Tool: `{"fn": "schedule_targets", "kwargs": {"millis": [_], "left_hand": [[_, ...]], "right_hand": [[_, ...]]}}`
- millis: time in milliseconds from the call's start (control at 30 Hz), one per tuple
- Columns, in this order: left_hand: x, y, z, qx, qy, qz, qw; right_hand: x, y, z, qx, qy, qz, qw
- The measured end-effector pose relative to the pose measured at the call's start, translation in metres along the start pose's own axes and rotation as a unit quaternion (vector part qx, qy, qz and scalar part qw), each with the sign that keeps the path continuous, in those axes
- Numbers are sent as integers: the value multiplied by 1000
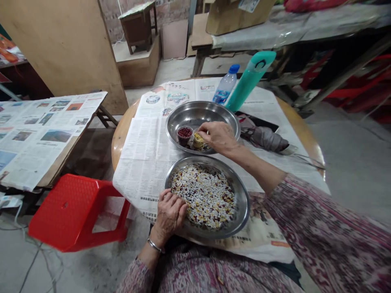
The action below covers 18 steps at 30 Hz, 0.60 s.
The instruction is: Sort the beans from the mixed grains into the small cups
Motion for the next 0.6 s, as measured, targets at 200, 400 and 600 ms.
{"fn": "schedule_targets", "kwargs": {"millis": [200,400,600], "left_hand": [[0,-2,-1,-9,-3,-1,1000],[0,-2,-1,-8,0,4,1000],[0,-3,-2,-5,-9,1,1000]], "right_hand": [[-110,43,-15,169,89,249,949],[-159,48,-53,141,138,290,936],[-119,20,-58,87,48,159,982]]}}
Point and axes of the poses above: each hand's wrist, its own x-axis towards the middle knuckle, its own z-axis out of the back of the hand, y = z × x, the point moved 1 cm from there along x, towards the middle knuckle, and after that the axes turned 15 degrees about z, right-handed, at the moved point
